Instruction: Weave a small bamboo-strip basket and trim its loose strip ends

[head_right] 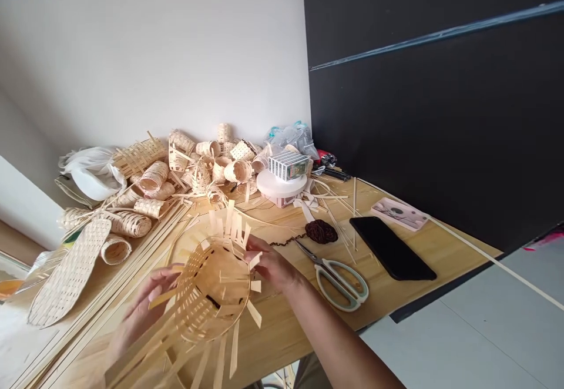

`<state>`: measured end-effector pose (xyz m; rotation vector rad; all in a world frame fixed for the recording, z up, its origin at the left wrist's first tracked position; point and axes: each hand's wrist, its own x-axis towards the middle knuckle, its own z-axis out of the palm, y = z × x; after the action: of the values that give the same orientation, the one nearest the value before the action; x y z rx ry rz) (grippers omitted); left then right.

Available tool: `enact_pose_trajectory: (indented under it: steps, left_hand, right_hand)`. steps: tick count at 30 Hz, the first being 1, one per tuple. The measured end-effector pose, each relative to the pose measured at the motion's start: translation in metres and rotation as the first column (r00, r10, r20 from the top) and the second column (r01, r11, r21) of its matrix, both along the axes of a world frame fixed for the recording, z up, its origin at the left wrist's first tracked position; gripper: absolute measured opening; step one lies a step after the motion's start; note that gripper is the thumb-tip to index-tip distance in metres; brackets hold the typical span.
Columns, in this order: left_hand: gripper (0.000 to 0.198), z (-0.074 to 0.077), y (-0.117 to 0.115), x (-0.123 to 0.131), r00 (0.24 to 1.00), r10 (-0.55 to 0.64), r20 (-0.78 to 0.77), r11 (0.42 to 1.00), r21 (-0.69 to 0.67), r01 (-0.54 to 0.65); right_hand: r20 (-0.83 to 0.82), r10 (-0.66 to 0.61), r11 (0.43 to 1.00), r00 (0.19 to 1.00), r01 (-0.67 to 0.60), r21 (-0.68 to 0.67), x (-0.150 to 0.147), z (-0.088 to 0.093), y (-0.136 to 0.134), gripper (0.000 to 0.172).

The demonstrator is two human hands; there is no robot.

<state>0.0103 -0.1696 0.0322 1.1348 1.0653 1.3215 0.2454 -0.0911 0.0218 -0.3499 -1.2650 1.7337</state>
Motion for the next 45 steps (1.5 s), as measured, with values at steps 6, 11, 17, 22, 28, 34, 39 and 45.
enact_pose_trajectory:
  steps: [6,11,17,22,28,34,39,45]
  left_hand:
    - [0.046,0.039,0.017,0.018,0.972,-0.139,-0.189,0.976,0.142,0.168]
    - [0.044,0.033,0.027,0.024,0.958,-0.176,-0.228,0.913,0.326,0.246]
    - [0.046,0.037,0.050,0.024,0.946,-0.024,-0.323,0.851,0.491,0.189]
    - [0.035,0.030,0.054,0.031,0.926,0.042,-0.375,0.746,0.629,0.221]
    - [0.036,0.017,0.032,0.025,0.875,-0.062,-0.479,0.754,0.553,0.356]
    - [0.038,0.027,0.034,0.019,0.733,-0.124,-0.669,0.788,0.382,0.482]
    - [0.038,0.046,0.040,0.027,0.658,-0.171,-0.733,0.778,0.309,0.547]
    - [0.027,0.041,0.037,0.038,0.722,-0.047,-0.690,0.824,0.382,0.419]
  right_hand:
    - [-0.007,0.172,0.985,0.985,-0.172,0.031,-0.019,0.007,-0.013,0.054]
    - [0.107,0.026,0.988,0.994,-0.041,0.149,-0.016,0.022,-0.018,0.052]
    - [0.148,-0.245,0.934,0.958,0.193,0.301,-0.009,0.032,0.005,0.059]
    - [0.166,-0.375,0.877,0.912,0.291,0.383,-0.008,0.017,0.008,0.026]
    - [0.252,-0.434,0.788,0.865,0.229,0.572,0.004,0.007,-0.016,0.022]
    - [0.353,-0.363,0.781,0.862,0.075,0.619,0.016,0.014,-0.028,0.028]
    - [0.478,-0.437,0.768,0.762,0.039,0.639,0.016,0.029,-0.022,0.040]
    - [0.632,-0.390,0.738,0.670,-0.184,0.650,0.012,0.056,-0.012,0.051]
